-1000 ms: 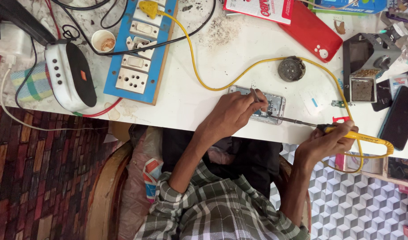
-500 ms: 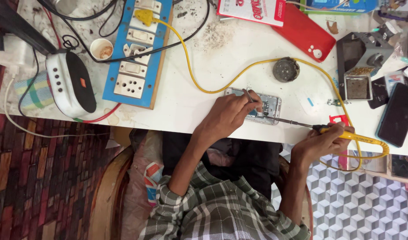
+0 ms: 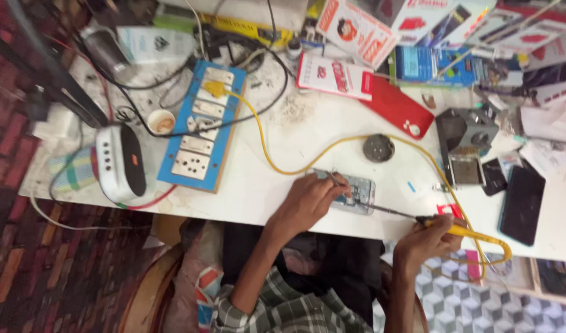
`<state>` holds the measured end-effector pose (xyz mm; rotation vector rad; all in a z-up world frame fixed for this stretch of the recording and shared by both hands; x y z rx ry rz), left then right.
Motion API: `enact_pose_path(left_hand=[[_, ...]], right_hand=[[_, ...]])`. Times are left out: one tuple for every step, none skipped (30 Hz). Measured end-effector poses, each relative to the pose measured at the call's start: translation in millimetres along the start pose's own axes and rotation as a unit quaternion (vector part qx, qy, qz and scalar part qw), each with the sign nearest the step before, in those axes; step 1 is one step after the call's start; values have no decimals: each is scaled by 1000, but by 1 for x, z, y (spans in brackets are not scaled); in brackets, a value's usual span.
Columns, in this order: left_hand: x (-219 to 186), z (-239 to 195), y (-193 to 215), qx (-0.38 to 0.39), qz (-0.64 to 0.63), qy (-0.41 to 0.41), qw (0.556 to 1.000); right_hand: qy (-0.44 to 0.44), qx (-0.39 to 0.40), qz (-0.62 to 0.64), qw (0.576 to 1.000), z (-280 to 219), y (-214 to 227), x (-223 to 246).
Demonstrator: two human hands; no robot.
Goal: The person uses a soldering iron and tweezers to work on a small circuit board placed on a cluttered workbench. They repeatedly apply the soldering iron to specific points on the board while holding components with tweezers, maintaining a steady hand throughout the process.
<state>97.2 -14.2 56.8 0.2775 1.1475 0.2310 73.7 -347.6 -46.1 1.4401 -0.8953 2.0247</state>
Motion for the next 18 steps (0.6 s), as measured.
enact_pose_path(left_hand=[[-1, 0, 2, 4, -9, 4, 1000], [-1, 1, 4, 7, -18, 7, 1000], [-1, -1, 1, 16, -32, 15, 999], [2, -1, -2, 24, -33, 31, 999], [6, -1, -4, 30, -33, 50, 998], [10, -2, -5, 36, -32, 68, 996], [7, 0, -4, 30, -23, 52, 998], [4, 1, -3, 23, -14, 35, 999], [1, 1, -1, 16, -4, 19, 1000], [2, 0, -2, 21, -6, 23, 1000], [3, 0, -3, 25, -8, 28, 999], [4, -2, -3, 30, -9, 32, 999], [3, -1, -3, 27, 2, 25, 999], [2, -1, -3, 23, 13, 17, 999], [2, 0, -3, 21, 25, 8, 999], [3, -1, -3, 20, 21, 11, 1000], [3, -1, -3, 20, 18, 12, 1000], [4, -2, -4, 19, 15, 13, 1000]], right_hand=[[0, -9, 5, 1000, -2, 0, 0], [0, -18, 10, 1000, -3, -2, -1], [0, -31, 7, 999, -5, 3, 1], [14, -27, -2, 1000, -5, 5, 5], [27, -21, -11, 999, -6, 2, 7], [40, -15, -20, 999, -8, 1, 9], [34, -29, -33, 998, -7, 2, 7], [27, -43, -47, 998, -6, 5, 5], [20, -56, -61, 996, -7, 9, 3], [18, -57, -51, 997, -6, 10, 1], [16, -58, -42, 997, -5, 10, -1], [14, -59, -32, 998, -6, 11, -3], [25, -51, -31, 998, -5, 10, -2], [37, -43, -30, 998, -4, 8, -1], [48, -36, -29, 998, -5, 7, 0], [35, -41, -36, 998, -4, 9, -3], [23, -46, -42, 998, -5, 10, -6], [10, -51, -47, 998, -6, 12, -9]])
Point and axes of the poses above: each hand's wrist, its own z-axis towards the middle knuckle, its own y-axis out of the back of the hand, x = y × z, the point moved 10 cm from there along z, towards the middle knuckle, and after that the axes turned 4 degrees about -x, right-handed, at the moved point
